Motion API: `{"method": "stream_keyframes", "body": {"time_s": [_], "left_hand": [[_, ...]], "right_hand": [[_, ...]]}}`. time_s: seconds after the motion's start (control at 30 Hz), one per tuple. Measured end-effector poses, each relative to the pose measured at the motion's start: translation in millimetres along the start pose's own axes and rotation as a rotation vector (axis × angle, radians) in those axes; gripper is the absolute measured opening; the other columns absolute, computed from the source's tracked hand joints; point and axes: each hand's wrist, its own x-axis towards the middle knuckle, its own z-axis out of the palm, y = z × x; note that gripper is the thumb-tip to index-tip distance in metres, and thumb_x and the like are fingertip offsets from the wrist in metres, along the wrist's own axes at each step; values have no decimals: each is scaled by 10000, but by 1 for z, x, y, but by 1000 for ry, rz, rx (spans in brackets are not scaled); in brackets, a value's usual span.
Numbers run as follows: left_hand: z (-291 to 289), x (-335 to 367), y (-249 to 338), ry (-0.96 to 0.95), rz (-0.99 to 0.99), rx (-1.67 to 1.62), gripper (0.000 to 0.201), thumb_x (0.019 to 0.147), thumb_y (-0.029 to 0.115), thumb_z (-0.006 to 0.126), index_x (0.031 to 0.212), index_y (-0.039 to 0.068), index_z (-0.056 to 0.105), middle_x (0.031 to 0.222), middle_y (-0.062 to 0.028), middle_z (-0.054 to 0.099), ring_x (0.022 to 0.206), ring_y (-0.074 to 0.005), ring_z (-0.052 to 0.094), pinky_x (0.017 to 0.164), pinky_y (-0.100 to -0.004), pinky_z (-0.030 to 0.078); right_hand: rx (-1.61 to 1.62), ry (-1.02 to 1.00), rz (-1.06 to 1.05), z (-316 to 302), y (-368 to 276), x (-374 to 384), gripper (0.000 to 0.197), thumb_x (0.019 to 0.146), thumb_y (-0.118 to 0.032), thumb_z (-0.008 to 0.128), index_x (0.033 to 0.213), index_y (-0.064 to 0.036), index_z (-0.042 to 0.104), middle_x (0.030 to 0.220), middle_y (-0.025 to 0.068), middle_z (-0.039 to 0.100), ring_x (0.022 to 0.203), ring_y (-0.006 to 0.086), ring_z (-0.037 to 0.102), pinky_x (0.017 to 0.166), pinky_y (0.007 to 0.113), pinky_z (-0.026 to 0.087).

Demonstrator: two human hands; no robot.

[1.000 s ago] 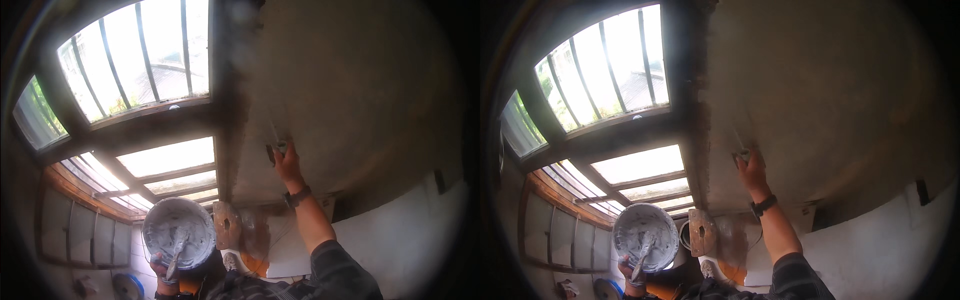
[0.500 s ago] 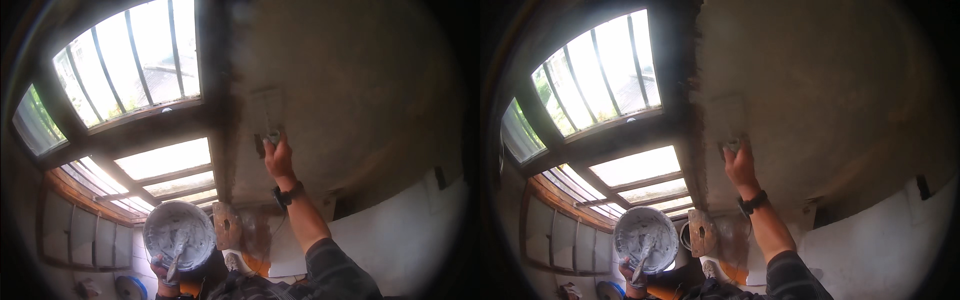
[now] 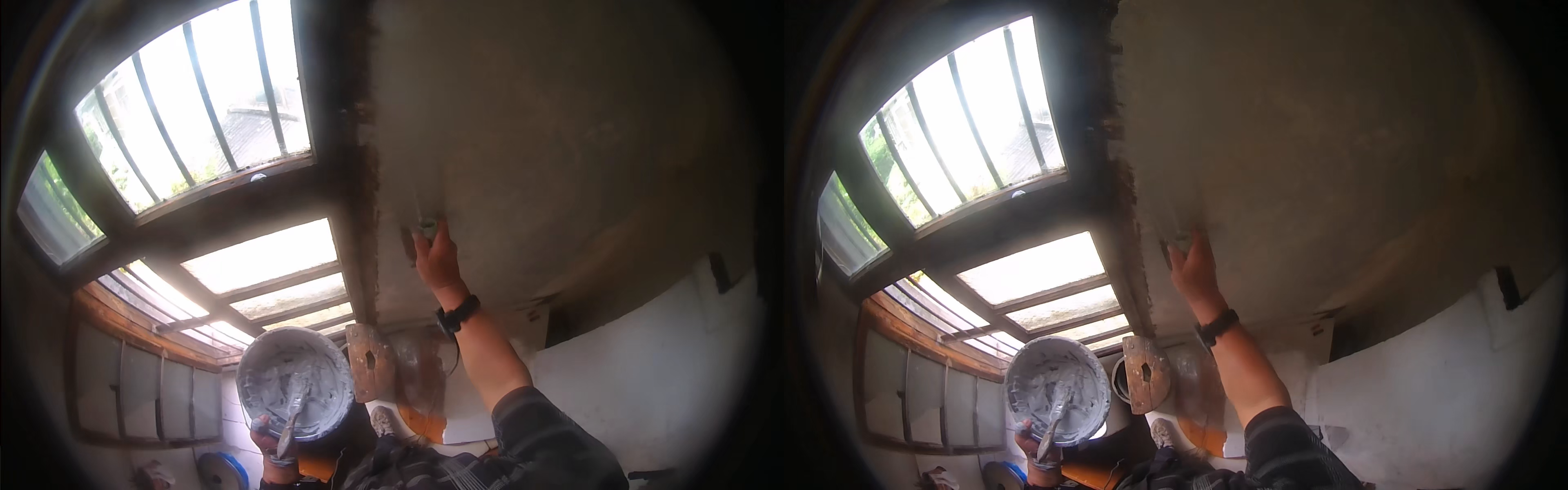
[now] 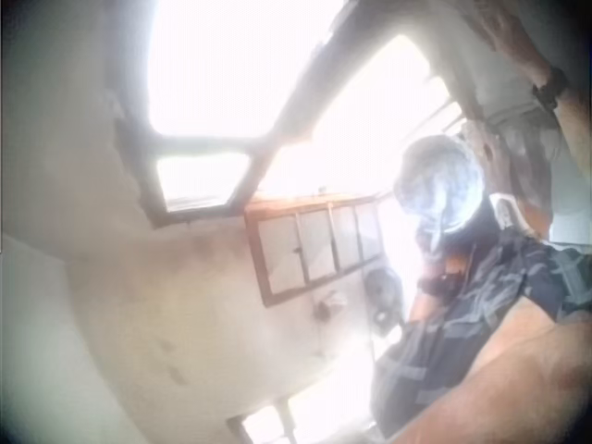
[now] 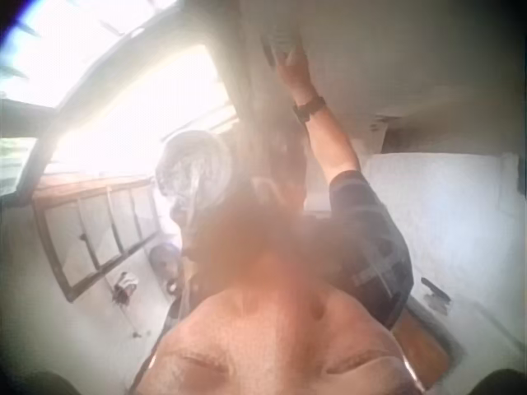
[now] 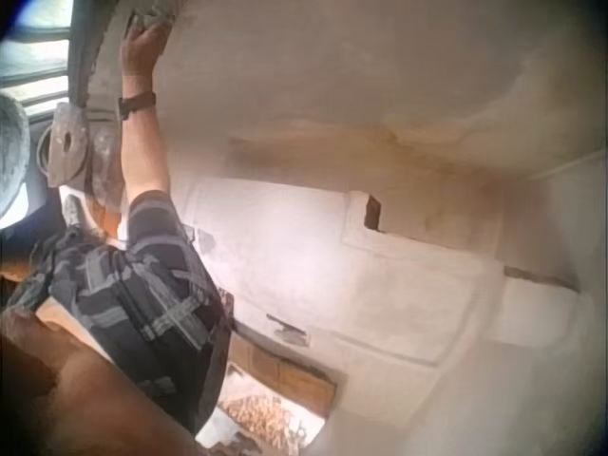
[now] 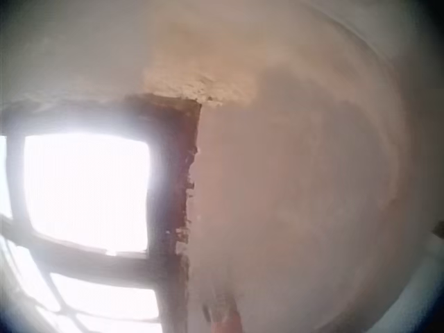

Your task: The person applies plaster to a wall using a trowel and a bucket. They repeatedly scoop plaster from the bucket and spread it onto the wall surface, smoothing it with the trowel. The task involves consistent hand movements to cover the wall area.

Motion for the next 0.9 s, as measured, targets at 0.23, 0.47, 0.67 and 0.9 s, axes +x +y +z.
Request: {"method": "stream_keyframes", "body": {"time_s": [0.23, 0.47, 0.67, 0.9], "left_hand": [[-70, 7, -19, 87, 106, 295, 634, 735, 316, 515, 1304, 38, 480, 1247, -111, 539, 1139, -295, 532, 989, -422, 440], [-14, -4, -3, -6, -53, -72, 716, 716, 325, 527, 1372, 54, 434, 1307, -126, 513, 1184, -307, 511, 1011, -424, 423], [-50, -4, -4, -13, 44, 185, 649, 741, 354, 541, 1307, 43, 478, 1268, -118, 540, 1141, -308, 530, 1007, -426, 413], [-38, -7, -3, 97, -28, -6, 677, 725, 330, 531, 1313, 2, 460, 1252, -130, 539, 1121, -307, 545, 990, -417, 433]], "right_hand": [[76, -43, 59, -1, -24, 20, 419, 904, -189, 594, 1238, 22, 458, 994, 208, 634, 929, 376, 625, 802, 419, 494], [74, -27, 63, 5, -7, -20, 384, 905, -152, 590, 1225, 28, 477, 1073, 241, 623, 992, 444, 600, 838, 467, 485], [199, -36, 12, 0, -35, 24, 452, 932, -151, 537, 1327, 26, 408, 1060, 250, 628, 947, 415, 625, 790, 446, 501], [202, -83, 331, 29, -18, -27, 507, 925, -176, 526, 1349, 47, 358, 1077, 270, 615, 998, 433, 608, 833, 447, 493]]}}
